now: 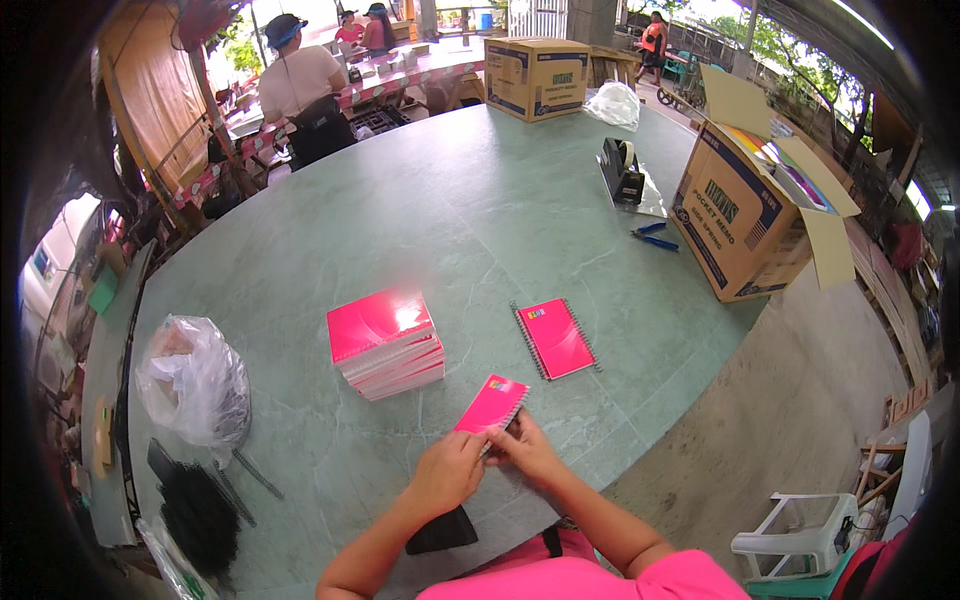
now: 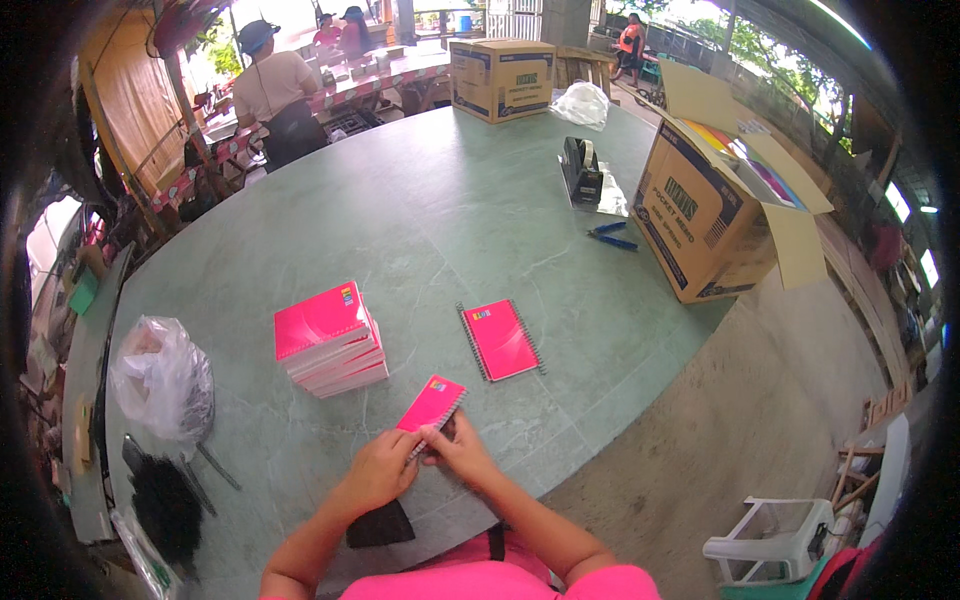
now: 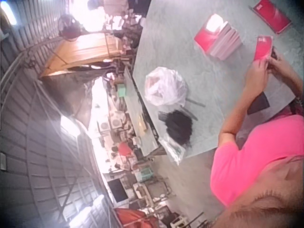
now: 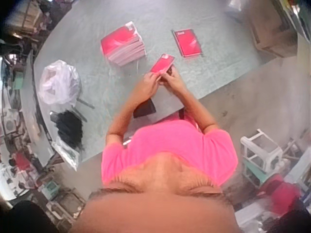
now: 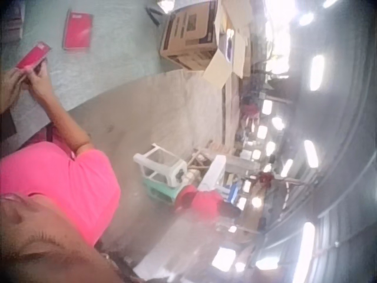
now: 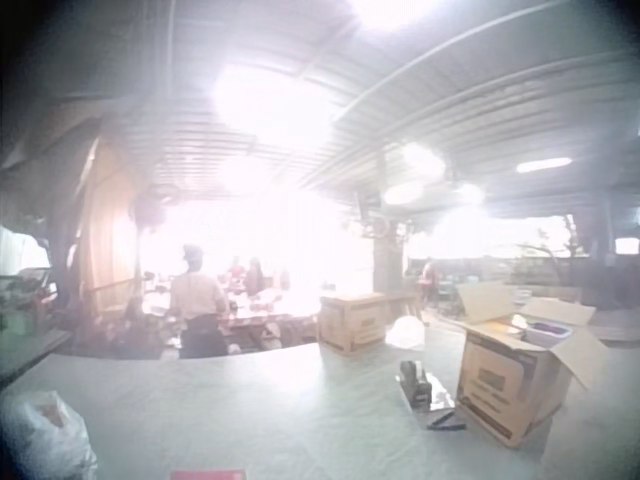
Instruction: The person threads a plastic spiral through the pre-punched holes of a stack of pink paper to assemble a small notebook.
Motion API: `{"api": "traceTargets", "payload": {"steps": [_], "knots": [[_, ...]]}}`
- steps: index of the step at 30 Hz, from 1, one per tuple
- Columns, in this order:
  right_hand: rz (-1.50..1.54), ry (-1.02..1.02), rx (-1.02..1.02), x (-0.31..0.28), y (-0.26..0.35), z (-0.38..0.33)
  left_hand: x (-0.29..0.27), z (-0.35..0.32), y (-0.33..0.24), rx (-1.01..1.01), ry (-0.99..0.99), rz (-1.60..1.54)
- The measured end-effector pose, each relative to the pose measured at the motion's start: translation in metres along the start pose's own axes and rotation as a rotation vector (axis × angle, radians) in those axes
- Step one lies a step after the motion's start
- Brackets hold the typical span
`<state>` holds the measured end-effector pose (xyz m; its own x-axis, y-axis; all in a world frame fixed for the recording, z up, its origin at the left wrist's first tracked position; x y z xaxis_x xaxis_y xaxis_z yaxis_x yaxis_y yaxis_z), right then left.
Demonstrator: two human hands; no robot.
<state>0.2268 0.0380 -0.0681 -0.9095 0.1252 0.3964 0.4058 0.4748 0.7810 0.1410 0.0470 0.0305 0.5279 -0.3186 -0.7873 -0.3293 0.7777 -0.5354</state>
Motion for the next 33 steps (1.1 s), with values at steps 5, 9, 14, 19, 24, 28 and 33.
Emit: {"api": "traceTargets", "payload": {"steps": [5,9,14,19,24,28,33], "knots": [[-0.454,-0.394,-0.518,-0.035,0.086,-0.040,-0.031,0.007,0.014,-0.017,-0.163,-0.073],[-0.640,-0.170,-0.396,-0.033,0.096,-0.042,-0.046,0.011,0.013,-0.011,-0.247,-0.104],[-0.893,-0.607,-0.851,-0.068,0.168,-0.053,-0.054,-0.008,0.030,-0.035,-0.318,0.038],[-1.492,-0.639,-0.716,-0.083,0.127,-0.008,-0.056,-0.033,0.045,-0.063,-0.285,0.165],[-1.472,-0.579,-0.703,-0.096,0.119,-0.006,-0.050,-0.046,0.062,-0.131,-0.289,0.087],[-1.454,-0.467,-0.760,-0.084,0.118,-0.010,-0.051,-0.044,0.057,-0.083,-0.299,0.123],[-1.422,-0.492,-0.792,-0.086,0.114,-0.003,-0.058,-0.046,0.055,-0.045,-0.333,0.143]]}}
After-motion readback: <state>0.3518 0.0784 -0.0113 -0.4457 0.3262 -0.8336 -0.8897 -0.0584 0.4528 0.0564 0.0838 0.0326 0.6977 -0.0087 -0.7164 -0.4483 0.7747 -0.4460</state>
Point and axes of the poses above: each hand's wrist, its own z-axis towards the middle knuckle, its own x-axis out of the palm, y = z × x, the point moved 10 cm from there along z, towards the middle knuckle, and after that the axes turned 10 degrees about x, right-handed, at the moved point
